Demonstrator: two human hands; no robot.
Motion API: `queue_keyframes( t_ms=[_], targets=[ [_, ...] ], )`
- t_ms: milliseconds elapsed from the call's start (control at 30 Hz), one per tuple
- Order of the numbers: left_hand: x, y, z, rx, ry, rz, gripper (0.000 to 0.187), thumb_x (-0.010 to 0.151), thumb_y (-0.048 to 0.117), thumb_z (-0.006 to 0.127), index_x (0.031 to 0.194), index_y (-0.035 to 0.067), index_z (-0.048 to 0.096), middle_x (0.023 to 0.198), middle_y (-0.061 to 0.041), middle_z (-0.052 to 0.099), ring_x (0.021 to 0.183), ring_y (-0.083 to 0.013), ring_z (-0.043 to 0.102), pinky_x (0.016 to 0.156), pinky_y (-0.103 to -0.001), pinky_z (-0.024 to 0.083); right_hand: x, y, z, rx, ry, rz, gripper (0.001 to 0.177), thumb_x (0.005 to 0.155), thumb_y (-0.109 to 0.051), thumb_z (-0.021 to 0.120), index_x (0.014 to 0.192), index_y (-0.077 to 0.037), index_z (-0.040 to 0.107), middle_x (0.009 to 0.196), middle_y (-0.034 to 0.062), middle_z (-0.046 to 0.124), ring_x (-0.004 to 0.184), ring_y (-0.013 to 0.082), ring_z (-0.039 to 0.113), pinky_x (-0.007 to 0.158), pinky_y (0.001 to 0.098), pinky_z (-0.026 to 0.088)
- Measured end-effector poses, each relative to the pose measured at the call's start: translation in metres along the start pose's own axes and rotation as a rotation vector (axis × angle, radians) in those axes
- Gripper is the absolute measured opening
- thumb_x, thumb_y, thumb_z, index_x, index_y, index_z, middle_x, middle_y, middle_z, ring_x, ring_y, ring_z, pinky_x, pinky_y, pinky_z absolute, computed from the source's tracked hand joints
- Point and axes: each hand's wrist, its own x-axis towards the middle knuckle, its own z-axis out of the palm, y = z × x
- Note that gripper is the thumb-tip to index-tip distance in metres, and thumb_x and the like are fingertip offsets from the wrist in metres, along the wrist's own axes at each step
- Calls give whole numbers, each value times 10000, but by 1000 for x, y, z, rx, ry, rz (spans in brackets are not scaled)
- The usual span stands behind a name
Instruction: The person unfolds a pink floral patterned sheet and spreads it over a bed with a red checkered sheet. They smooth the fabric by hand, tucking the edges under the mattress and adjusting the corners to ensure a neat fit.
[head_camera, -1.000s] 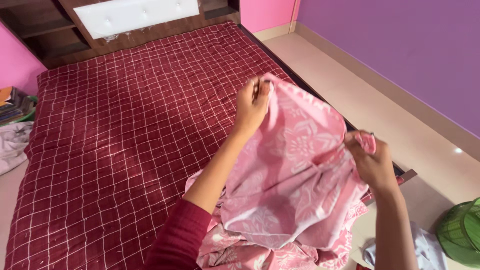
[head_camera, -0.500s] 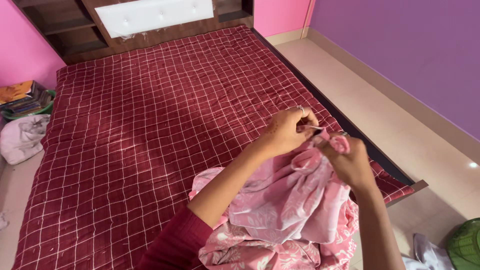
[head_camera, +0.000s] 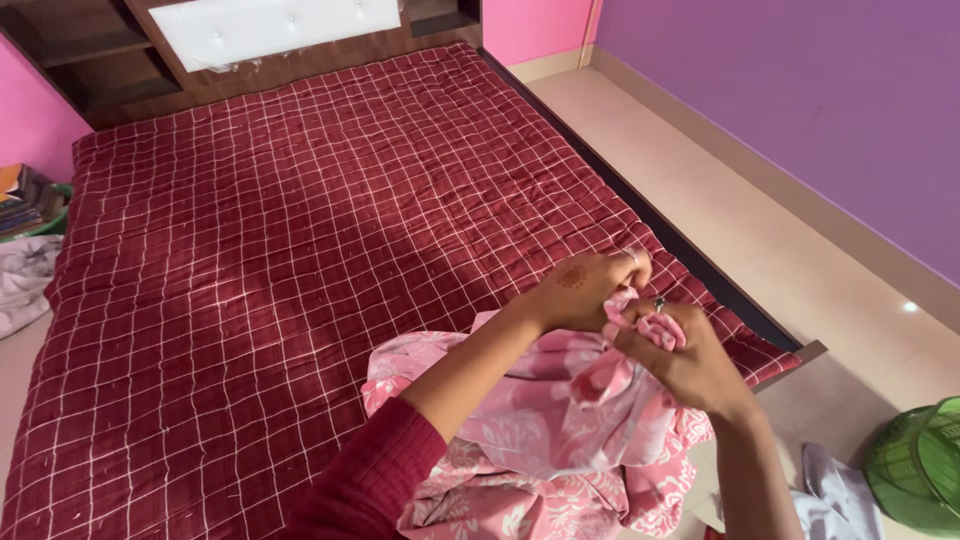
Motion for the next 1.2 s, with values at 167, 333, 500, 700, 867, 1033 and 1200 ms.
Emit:
queue_keyframes(
  t_ms=[167, 333, 500, 700, 867, 1033, 1200],
  targets=[
    [-10, -8, 18, 52, -93, -137, 350, 819, 416, 729, 1051, 168, 647, 819, -90, 730, 799, -299, 734, 709, -441, 547, -11, 18, 8, 101, -26, -99, 234, 889, -203, 787, 777, -10, 717, 603, -24, 551, 532, 55, 465, 483, 253, 376],
    [-18, -65, 42, 109, -177, -221, 227, 810, 294, 696, 1011, 190, 682, 894, -77, 769, 864, -288, 754, 743, -429, 573, -18, 20, 23, 133, -121, -171, 211, 855, -233, 798, 893, -35, 734, 692, -66, 663, 624, 15, 588, 555, 209, 493],
    [-47, -127, 75, -83, 31, -359, 249, 887, 148, 645, 1132, 117, 678, 973, -136, 749, 860, -301, 728, 725, -427, 572, -20, 41, 13, 217, -53, -36, 261, 842, -266, 805, 781, -32, 705, 588, -50, 527, 479, 52, 422, 419, 253, 311],
    [-50, -160, 35, -472, 497, -523, 179, 1024, 97, 547, 1163, 23, 632, 1024, -139, 699, 908, -240, 685, 785, -392, 585, -7, 64, -12, 37, 228, 99, 353, 869, -350, 794, 732, -63, 641, 561, -14, 507, 475, 83, 420, 441, 287, 349],
    [6, -117, -61, -414, 924, -621, 252, 1069, 184, 441, 1242, 85, 595, 1116, -63, 690, 1019, -166, 687, 909, -338, 560, 45, 61, 9, -54, 202, 116, 291, 876, -393, 747, 823, -112, 689, 670, -26, 606, 593, 106, 525, 576, 311, 465],
    [4, -96, -159, -481, 1311, -281, 174, 1071, 132, 495, 1212, 73, 578, 1214, -39, 623, 1170, -151, 616, 1020, -337, 503, 135, 34, 33, -40, 227, -236, 238, 944, -299, 741, 921, -69, 683, 838, 22, 690, 784, 135, 628, 737, 338, 525],
    [-38, -56, -267, 170, 1295, 3, 103, 1105, 32, 552, 1190, 34, 611, 1159, -78, 644, 1109, -183, 626, 1042, -325, 509, 286, -21, 20, 120, 339, -679, 136, 966, -120, 747, 983, -23, 654, 896, 46, 688, 822, 145, 647, 731, 306, 543]
  ],
)
